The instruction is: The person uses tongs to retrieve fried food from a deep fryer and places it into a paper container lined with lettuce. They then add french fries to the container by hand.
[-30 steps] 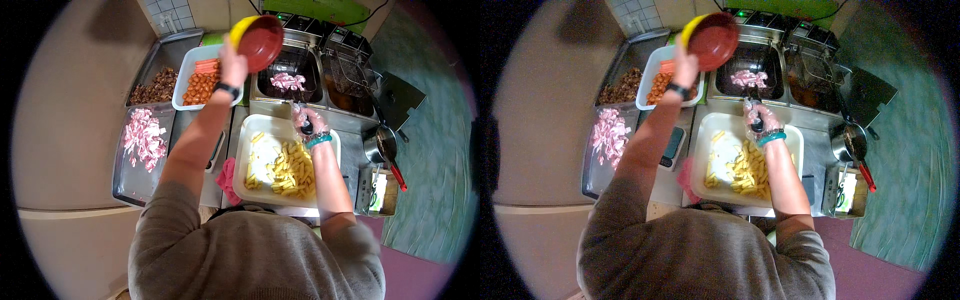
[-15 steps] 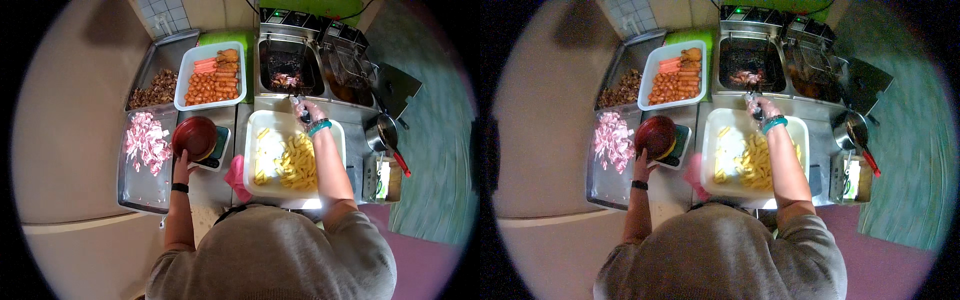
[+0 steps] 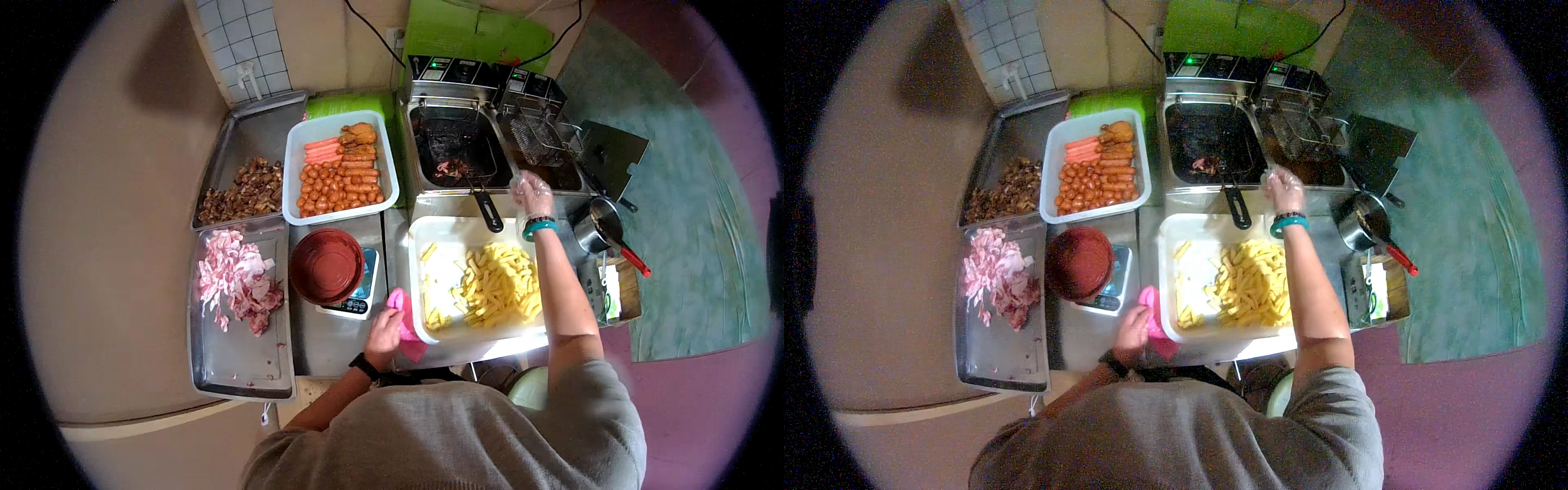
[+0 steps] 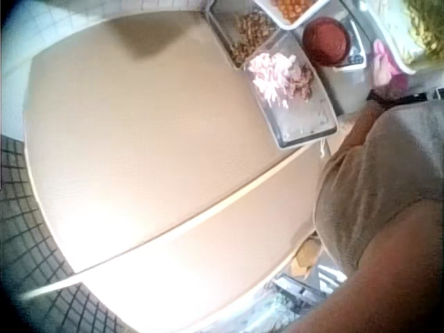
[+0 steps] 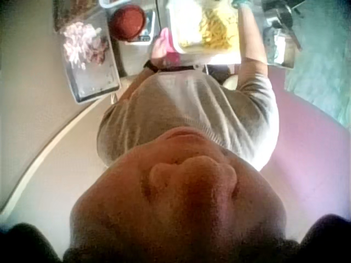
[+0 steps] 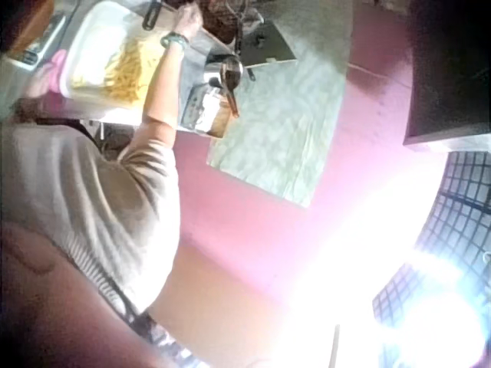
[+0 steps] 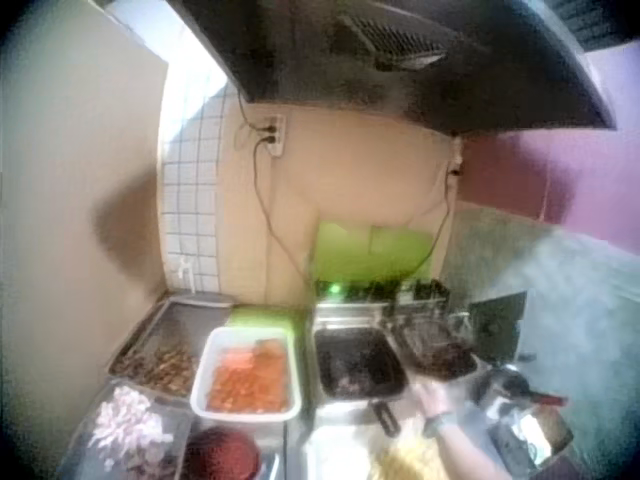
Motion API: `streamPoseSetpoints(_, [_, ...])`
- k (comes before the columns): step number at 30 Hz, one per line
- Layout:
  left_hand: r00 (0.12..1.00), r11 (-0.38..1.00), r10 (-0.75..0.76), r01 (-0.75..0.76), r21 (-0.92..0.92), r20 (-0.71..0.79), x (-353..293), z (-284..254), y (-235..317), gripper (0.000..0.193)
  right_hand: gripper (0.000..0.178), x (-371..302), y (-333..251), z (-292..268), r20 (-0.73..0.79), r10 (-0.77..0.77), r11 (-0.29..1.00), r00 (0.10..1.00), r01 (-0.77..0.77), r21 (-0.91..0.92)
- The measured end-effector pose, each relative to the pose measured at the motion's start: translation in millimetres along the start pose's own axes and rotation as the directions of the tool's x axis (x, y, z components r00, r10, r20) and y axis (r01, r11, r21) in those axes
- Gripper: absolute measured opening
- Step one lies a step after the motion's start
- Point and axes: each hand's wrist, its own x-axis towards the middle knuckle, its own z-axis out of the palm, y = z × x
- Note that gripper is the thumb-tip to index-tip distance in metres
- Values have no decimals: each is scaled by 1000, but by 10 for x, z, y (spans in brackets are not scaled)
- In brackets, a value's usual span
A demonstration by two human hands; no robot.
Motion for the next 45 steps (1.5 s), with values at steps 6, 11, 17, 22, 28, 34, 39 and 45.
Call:
streamPoseSetpoints(6, [969, 924, 223, -176, 340, -105, 208, 305, 92, 22, 30, 916, -359, -31, 10, -365, 820, 931, 327, -470])
streamPoseSetpoints(11, [996, 962, 52, -29, 270, -78, 145, 436, -156, 28, 29, 1346, -1007, 509, 221, -408, 573, 886, 437, -693])
streamPoseSetpoints(17, [979, 975, -203, 202, 98, 3, -13, 461, -270, 45, 40, 2630, -844, 924, 302, -352, 431, 886, 440, -788])
streamPoseSetpoints(22, [976, 934, -199, 161, 320, 88, 38, 473, -271, 48, 44, 2915, -910, 1254, 350, -282, 357, 893, 437, -826])
streamPoseSetpoints(28, [974, 902, -224, 201, 382, 17, 92, 431, 94, 44, 46, 3325, -780, 1418, 517, -237, 220, 822, 564, -796])
streamPoseSetpoints(34, [922, 900, -387, 384, 208, -25, -25, 451, -55, 46, 54, 3403, -748, 1602, 324, -149, 276, 934, 354, -894])
streamPoseSetpoints(39, [979, 906, -202, 189, 380, -7, 296, 374, 162, 56, 57, 3133, -1095, 1125, 264, -255, 341, 930, 342, -876])
streamPoseSetpoints(45, [963, 951, -211, 242, 193, -168, 151, 521, 134, 60, 47, 2127, -1836, -221, 405, -284, 304, 869, 482, -822])
